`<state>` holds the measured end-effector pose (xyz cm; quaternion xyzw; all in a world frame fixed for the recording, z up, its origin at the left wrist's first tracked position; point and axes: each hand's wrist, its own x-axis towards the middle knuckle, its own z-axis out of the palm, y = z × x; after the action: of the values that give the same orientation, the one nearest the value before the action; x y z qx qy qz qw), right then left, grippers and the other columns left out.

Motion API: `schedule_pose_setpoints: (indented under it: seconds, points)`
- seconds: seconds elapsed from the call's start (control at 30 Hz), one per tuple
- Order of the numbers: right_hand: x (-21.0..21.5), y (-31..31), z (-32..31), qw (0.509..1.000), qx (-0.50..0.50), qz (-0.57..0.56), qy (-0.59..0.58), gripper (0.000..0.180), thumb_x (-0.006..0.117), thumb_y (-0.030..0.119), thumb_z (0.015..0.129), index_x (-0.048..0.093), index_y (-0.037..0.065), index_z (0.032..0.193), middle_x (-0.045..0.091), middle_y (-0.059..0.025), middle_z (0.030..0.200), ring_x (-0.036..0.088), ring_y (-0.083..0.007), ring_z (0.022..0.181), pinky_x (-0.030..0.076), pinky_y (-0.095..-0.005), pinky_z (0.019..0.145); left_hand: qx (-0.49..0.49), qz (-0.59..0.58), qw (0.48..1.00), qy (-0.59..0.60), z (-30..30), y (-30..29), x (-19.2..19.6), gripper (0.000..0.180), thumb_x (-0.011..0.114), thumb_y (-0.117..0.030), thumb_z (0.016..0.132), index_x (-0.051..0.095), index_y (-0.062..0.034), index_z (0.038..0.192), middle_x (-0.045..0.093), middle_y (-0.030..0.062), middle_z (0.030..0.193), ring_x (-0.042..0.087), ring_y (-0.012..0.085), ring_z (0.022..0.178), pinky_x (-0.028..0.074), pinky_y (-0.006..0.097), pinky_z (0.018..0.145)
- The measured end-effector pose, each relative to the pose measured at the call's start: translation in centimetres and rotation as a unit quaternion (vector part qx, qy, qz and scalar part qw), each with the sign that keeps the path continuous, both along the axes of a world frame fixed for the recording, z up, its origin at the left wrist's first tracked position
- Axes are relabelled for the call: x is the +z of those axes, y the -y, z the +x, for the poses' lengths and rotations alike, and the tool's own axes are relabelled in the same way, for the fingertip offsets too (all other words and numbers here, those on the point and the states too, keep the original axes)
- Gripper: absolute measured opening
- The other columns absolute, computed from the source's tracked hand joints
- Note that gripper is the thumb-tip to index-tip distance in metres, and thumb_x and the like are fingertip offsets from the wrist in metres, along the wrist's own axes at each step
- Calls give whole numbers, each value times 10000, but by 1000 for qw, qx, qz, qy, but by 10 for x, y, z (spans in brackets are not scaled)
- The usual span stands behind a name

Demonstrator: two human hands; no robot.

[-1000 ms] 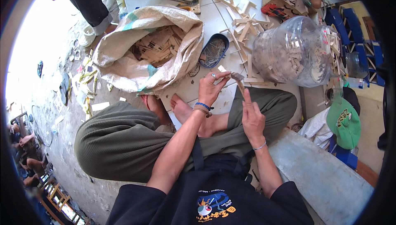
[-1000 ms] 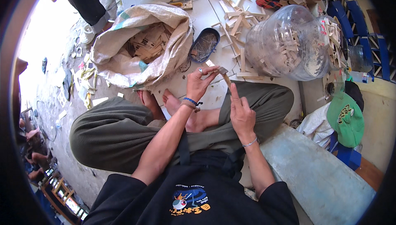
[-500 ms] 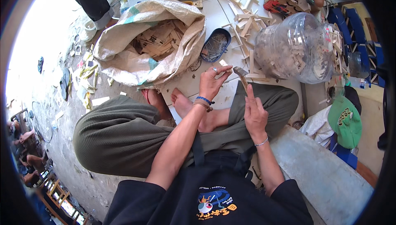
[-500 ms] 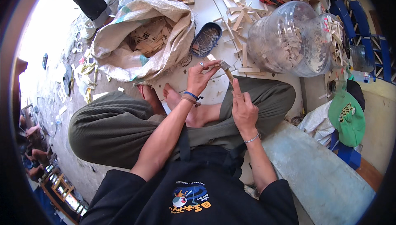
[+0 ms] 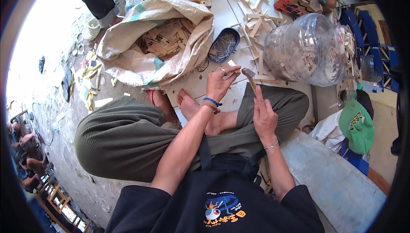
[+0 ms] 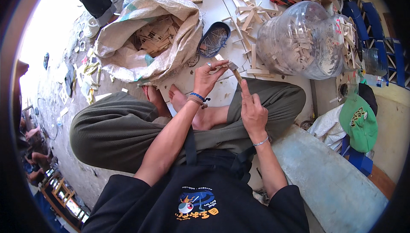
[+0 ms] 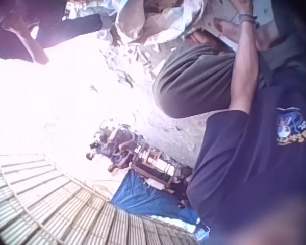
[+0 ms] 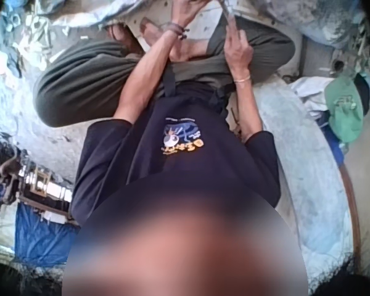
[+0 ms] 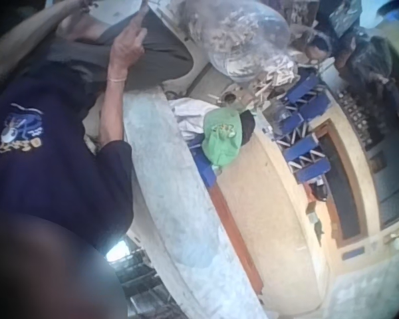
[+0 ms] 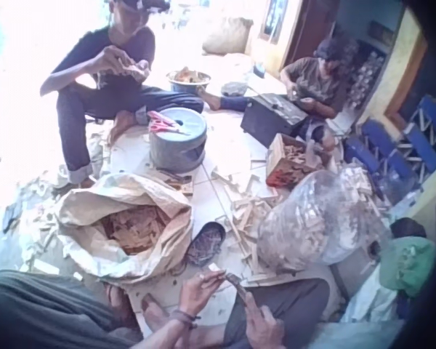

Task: The person sits on the floor and repeatedly picks small wooden pieces from a sack, inserts a nail, and taps it with a hammer. They occasionally inspect the pieces and place them into a plastic container.

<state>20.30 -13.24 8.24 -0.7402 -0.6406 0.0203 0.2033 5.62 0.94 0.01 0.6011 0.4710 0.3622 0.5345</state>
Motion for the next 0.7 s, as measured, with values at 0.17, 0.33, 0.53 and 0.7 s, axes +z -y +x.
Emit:
schedule_pose_setpoints:
  seconds: [0.17, 0.33, 0.53, 0.7]
  points:
    - [0, 0, 3, 999, -10, -46, 4, 675, 645, 148, 1012, 423, 348, 1618, 539, -76, 793, 595, -330, 566, 513, -474, 514, -1, -10, 1000, 9, 2, -3, -3, 296, 797, -131, 921, 808, -168, 1215, 808, 86, 1015, 737, 128, 896, 570, 288, 812]
    - [-3, 0, 1, 996, 5, -93, 16, 692, 631, 128, 1015, 401, 352, 1627, 545, -83, 811, 601, -328, 563, 527, -480, 533, -15, -13, 1000, 7, 2, -1, 0, 291, 800, -122, 916, 809, -161, 1204, 807, 93, 1028, 741, 122, 922, 576, 286, 843]
    - [-2, 2, 2, 994, 0, -110, 17, 657, 643, 153, 1022, 432, 347, 1613, 549, -88, 785, 582, -343, 550, 514, -474, 521, -8, 6, 1000, 6, 2, -3, 0, 308, 801, -109, 913, 806, -168, 1216, 810, 84, 1039, 744, 121, 927, 578, 281, 826]
    - [-1, 1, 2, 999, -1, -44, -8, 640, 643, 160, 1030, 439, 332, 1612, 546, -92, 775, 576, -349, 554, 498, -476, 517, -3, -9, 1000, 27, 1, -3, 0, 305, 795, -94, 914, 807, -163, 1211, 811, 84, 1033, 746, 127, 919, 577, 281, 827]
